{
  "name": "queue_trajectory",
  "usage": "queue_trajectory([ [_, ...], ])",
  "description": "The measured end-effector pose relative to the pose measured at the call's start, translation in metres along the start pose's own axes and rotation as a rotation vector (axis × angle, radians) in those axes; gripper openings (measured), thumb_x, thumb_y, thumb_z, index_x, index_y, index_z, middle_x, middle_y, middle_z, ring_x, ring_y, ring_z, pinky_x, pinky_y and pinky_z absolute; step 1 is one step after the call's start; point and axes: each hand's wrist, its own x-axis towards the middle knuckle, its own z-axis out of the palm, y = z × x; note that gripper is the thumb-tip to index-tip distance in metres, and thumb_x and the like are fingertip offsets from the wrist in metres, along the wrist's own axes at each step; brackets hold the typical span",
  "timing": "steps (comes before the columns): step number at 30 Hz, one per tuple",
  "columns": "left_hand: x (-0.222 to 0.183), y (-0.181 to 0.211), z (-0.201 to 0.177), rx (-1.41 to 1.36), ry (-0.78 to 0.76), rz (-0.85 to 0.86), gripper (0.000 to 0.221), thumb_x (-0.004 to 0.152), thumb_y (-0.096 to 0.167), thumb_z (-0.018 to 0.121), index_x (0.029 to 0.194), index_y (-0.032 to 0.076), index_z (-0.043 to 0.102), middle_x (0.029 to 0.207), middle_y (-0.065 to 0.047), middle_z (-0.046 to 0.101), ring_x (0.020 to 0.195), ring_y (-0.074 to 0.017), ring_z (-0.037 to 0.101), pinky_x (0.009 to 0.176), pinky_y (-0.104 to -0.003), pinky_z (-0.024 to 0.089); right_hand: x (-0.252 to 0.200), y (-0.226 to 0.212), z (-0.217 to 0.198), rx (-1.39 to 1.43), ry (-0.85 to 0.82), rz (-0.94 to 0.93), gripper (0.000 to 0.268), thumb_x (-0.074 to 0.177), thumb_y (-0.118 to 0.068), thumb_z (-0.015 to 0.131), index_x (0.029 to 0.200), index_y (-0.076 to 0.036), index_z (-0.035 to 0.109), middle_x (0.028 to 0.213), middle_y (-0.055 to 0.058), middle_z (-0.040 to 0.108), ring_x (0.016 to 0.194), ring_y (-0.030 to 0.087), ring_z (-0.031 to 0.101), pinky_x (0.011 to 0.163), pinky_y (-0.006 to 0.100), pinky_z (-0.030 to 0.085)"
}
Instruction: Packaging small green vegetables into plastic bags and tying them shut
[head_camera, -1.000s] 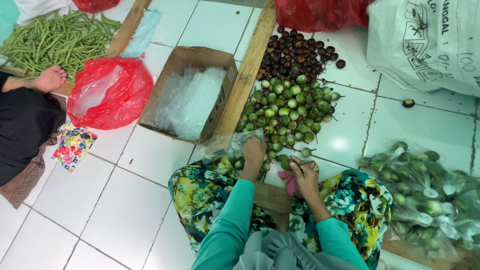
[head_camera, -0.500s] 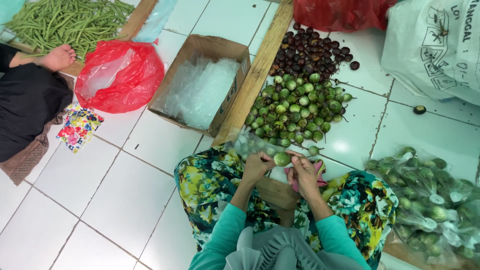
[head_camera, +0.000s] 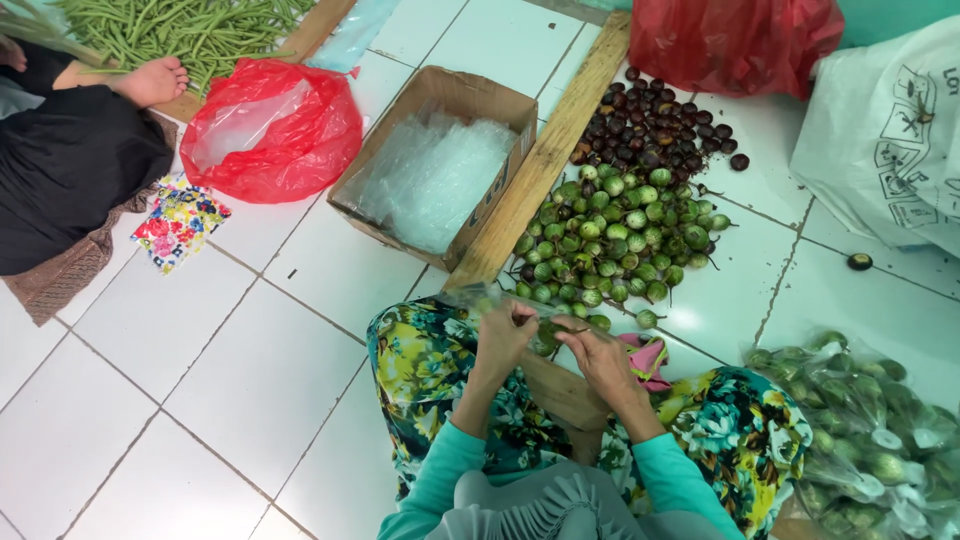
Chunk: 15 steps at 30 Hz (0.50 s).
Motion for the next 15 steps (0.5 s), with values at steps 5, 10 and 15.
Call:
queue_trajectory([
  [5, -0.003, 0.014, -0.027, -0.077, -0.009, -0.026, 0.017, 0.086, 0.002, 0.07, 0.101, -0.006, 0.073, 0.076, -0.017, 0.068, 0.063, -0.0153, 0.065, 0.052, -0.027, 0.053, 0.026, -0.006, 0.029, -0.171, 0.054, -0.114, 0.023, 0.095, -0.049, 0.068, 0.087, -0.028, 0.072, 0.062, 0.003, 0.071, 0.059, 0.026, 0.071, 0.057, 0.037, 0.057],
  [10, 0.004, 0.01, -0.048, -0.4, -0.046, -0.081, 0.023, 0.085, 0.0, 0.071, 0.105, -0.012, 0.069, 0.075, -0.021, 0.067, 0.054, -0.018, 0.067, 0.044, -0.025, 0.057, 0.049, -0.023, 0.037, 0.067, 0.038, 0.074, 0.018, 0.099, -0.046, 0.065, 0.099, -0.028, 0.067, 0.051, -0.002, 0.068, 0.056, 0.026, 0.07, 0.06, 0.04, 0.056],
  [15, 0.003, 0.01, -0.054, -0.594, -0.108, -0.069, 0.023, 0.089, -0.001, 0.073, 0.104, -0.016, 0.065, 0.066, -0.017, 0.066, 0.047, -0.0142, 0.065, 0.039, -0.019, 0.055, 0.064, -0.045, 0.047, 0.305, 0.265, -0.019, 0.016, 0.104, -0.022, 0.067, 0.101, -0.006, 0.065, 0.128, 0.016, 0.066, 0.122, 0.041, 0.06, 0.099, 0.05, 0.049],
])
